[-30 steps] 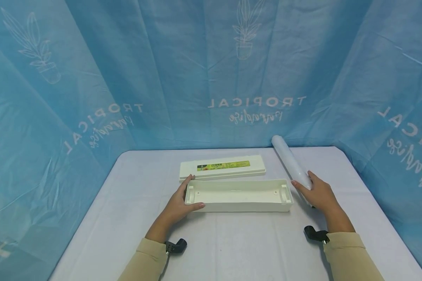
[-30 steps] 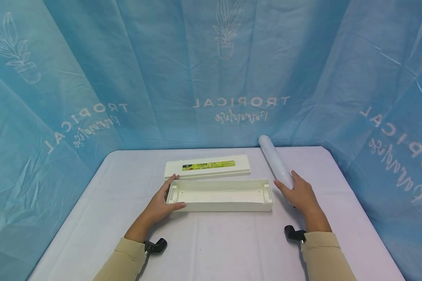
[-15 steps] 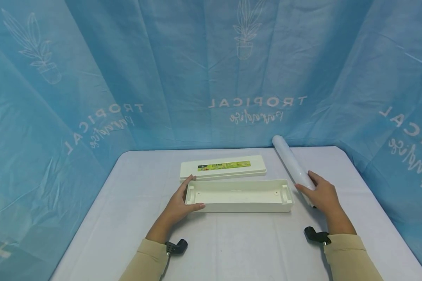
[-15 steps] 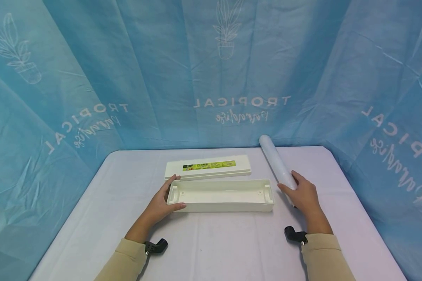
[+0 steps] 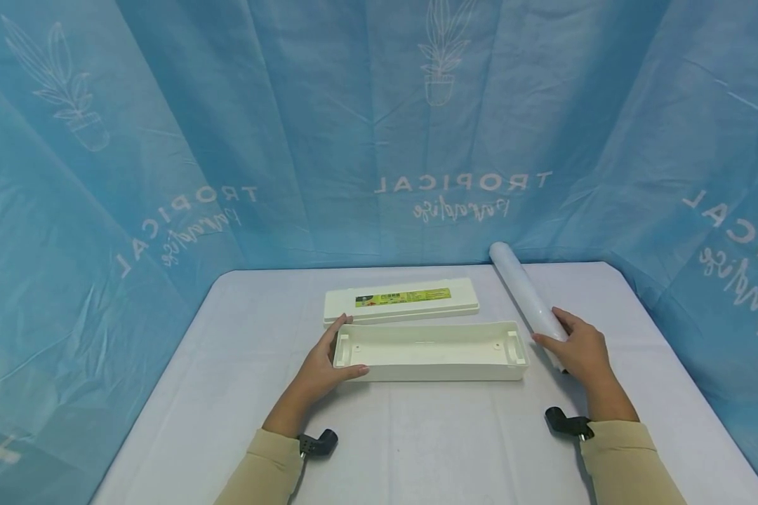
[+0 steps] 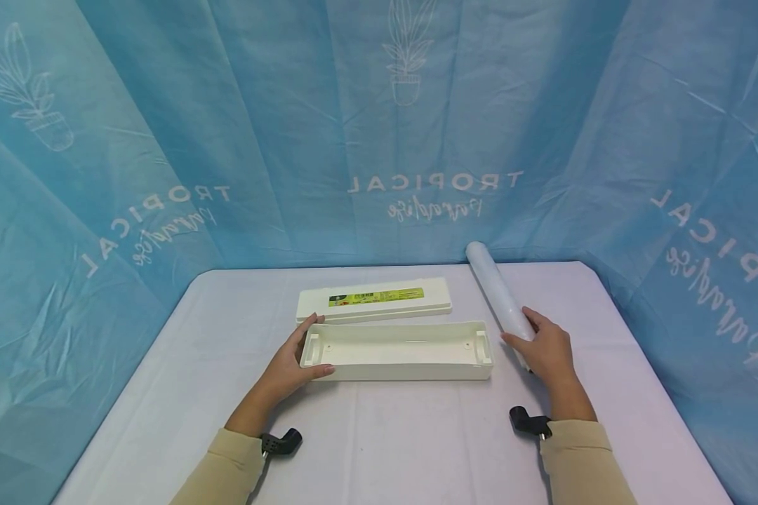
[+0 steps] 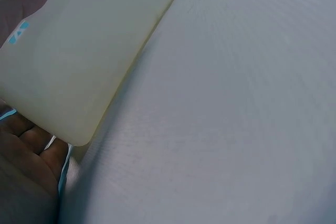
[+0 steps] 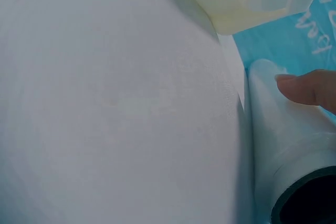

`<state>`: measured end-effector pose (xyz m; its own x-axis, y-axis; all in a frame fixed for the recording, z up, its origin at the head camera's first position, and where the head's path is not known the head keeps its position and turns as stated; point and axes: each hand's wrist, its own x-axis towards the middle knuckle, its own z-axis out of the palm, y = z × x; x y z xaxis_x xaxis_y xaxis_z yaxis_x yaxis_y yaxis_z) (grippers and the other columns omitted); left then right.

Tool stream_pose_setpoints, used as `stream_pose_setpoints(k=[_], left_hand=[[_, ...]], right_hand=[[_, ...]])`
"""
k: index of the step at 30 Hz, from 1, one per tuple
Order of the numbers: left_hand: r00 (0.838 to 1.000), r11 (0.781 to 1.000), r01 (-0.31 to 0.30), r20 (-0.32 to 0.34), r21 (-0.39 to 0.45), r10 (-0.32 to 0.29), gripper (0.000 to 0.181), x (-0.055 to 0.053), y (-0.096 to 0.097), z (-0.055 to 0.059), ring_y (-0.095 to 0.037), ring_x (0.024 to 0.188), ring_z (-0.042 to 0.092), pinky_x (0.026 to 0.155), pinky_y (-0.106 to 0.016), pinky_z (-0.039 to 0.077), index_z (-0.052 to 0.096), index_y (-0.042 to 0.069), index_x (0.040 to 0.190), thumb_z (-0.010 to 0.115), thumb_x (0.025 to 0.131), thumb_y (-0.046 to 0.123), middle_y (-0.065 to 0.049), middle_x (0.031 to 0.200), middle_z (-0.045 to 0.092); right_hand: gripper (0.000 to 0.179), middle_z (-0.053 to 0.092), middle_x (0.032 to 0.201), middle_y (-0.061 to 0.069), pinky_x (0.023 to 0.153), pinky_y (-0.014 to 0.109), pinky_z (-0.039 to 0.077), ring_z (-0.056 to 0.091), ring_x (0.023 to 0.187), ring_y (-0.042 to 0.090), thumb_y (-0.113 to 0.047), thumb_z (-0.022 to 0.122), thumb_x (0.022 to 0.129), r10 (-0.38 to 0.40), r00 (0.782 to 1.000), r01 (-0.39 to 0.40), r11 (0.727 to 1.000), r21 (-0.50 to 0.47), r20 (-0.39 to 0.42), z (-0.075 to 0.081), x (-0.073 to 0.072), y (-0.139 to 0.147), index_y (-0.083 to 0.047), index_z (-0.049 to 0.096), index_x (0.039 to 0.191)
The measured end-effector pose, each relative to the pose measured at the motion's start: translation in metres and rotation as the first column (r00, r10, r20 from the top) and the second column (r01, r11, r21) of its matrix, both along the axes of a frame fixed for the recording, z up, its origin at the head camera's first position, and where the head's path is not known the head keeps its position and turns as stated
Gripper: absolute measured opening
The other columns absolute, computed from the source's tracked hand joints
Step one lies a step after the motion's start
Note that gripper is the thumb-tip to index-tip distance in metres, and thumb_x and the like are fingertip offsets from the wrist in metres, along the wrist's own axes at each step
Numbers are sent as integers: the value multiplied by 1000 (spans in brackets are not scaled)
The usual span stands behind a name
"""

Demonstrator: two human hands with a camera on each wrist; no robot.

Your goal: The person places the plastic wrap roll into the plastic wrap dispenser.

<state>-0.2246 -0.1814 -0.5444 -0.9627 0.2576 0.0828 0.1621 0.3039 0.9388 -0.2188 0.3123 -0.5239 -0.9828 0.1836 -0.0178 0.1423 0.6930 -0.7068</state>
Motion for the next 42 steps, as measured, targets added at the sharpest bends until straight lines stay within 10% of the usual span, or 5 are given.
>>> stream_pose_setpoints(k=[15, 28, 42], left_hand=[[1000, 1000, -11, 12, -6, 12, 111, 0, 0, 0, -29, 130, 57, 101, -41, 55, 34, 29, 165, 100, 75, 29, -8, 162, 40], [986, 956, 87, 111, 282, -123, 108, -11, -11, -2, -31, 139, 50, 107, -35, 50, 44, 20, 158, 98, 68, -3, -11, 153, 49], [979, 944, 115, 125, 308, -160, 107, -14, -13, -4, -32, 139, 50, 108, -36, 49, 43, 18, 159, 98, 69, -3, -12, 152, 49]], right_hand=[[86, 45, 152, 35, 102, 72, 44, 47, 133, 59, -28, 84, 93, -33, 998, 32, 999, -15, -54, -3, 1, -3, 7, 39, 158], [92, 43, 154, 34, 103, 71, 44, 45, 135, 58, -34, 85, 91, -32, 999, 31, 999, -21, -36, 0, 2, -5, 6, 38, 159], [84, 46, 153, 32, 102, 71, 45, 47, 134, 58, -28, 83, 93, -65, 996, 64, 997, -32, -52, -3, 1, -7, 4, 41, 158]])
